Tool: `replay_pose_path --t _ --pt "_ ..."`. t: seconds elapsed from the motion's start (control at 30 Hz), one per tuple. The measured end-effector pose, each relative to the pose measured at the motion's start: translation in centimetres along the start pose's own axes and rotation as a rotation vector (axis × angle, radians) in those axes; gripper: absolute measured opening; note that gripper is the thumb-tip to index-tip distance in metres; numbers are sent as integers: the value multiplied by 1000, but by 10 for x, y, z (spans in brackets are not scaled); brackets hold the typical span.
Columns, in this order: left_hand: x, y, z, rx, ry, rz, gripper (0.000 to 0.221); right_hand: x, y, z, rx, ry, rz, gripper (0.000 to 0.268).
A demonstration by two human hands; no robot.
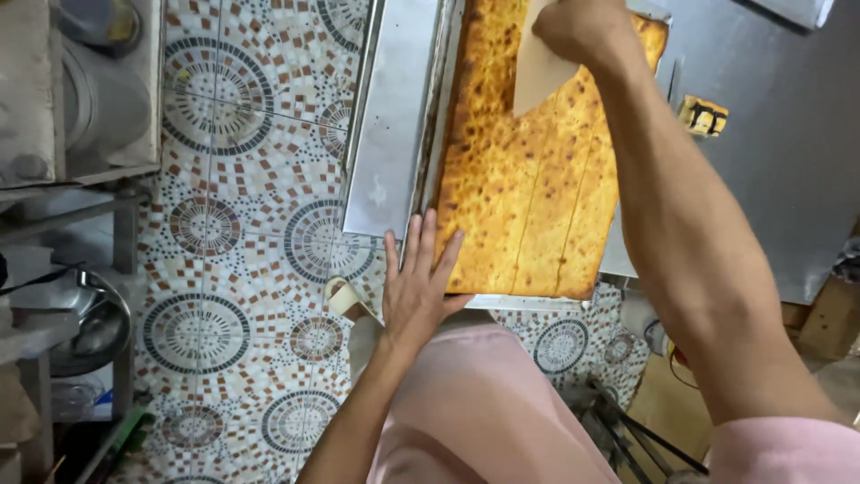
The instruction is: Cutting a large sheet cake into smaller square portions using a knife and a scraper
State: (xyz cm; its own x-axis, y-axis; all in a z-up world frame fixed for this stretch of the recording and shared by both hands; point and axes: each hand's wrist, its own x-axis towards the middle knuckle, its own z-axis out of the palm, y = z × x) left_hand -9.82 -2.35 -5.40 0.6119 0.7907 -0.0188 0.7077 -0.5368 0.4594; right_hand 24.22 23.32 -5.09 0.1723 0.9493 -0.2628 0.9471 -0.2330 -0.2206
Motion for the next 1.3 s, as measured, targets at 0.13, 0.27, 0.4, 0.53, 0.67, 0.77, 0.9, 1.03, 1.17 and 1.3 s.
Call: replay_pose_path --t 0.13,0.27,0.4,0.53,0.67,0.77,0.9,1.03,1.17,1.3 --pt "0 -2 5 80 -73 -1 129 -29 -26 -8 51 47 -42 48" --pt "0 -1 5 72 -74 -2 129 -46 -12 12 67 131 -205 62" --pt "0 -2 3 50 -108 5 129 -92 -44 5 70 22 22 46" --pt "1 0 -4 52 -93 10 121 -132 -72 -2 100 -16 51 45" --pt "1 1 -5 80 -123 -5 120 -172 -94 -5 172 -55 78 55" --pt "2 1 -6 62 -104 -11 125 -200 -110 -7 203 -88 131 47" --pt "-2 2 -8 126 -122 -4 133 -225 -113 6 178 -86 131 49" --pt "-3 -1 2 142 -137 -4 137 -253 -133 4 186 -111 211 51" --pt "-5 -4 7 6 -73 22 135 -271 -137 11 155 -112 171 45" --pt "-6 -4 6 3 -116 20 137 -276 -141 25 101 3 103 45"
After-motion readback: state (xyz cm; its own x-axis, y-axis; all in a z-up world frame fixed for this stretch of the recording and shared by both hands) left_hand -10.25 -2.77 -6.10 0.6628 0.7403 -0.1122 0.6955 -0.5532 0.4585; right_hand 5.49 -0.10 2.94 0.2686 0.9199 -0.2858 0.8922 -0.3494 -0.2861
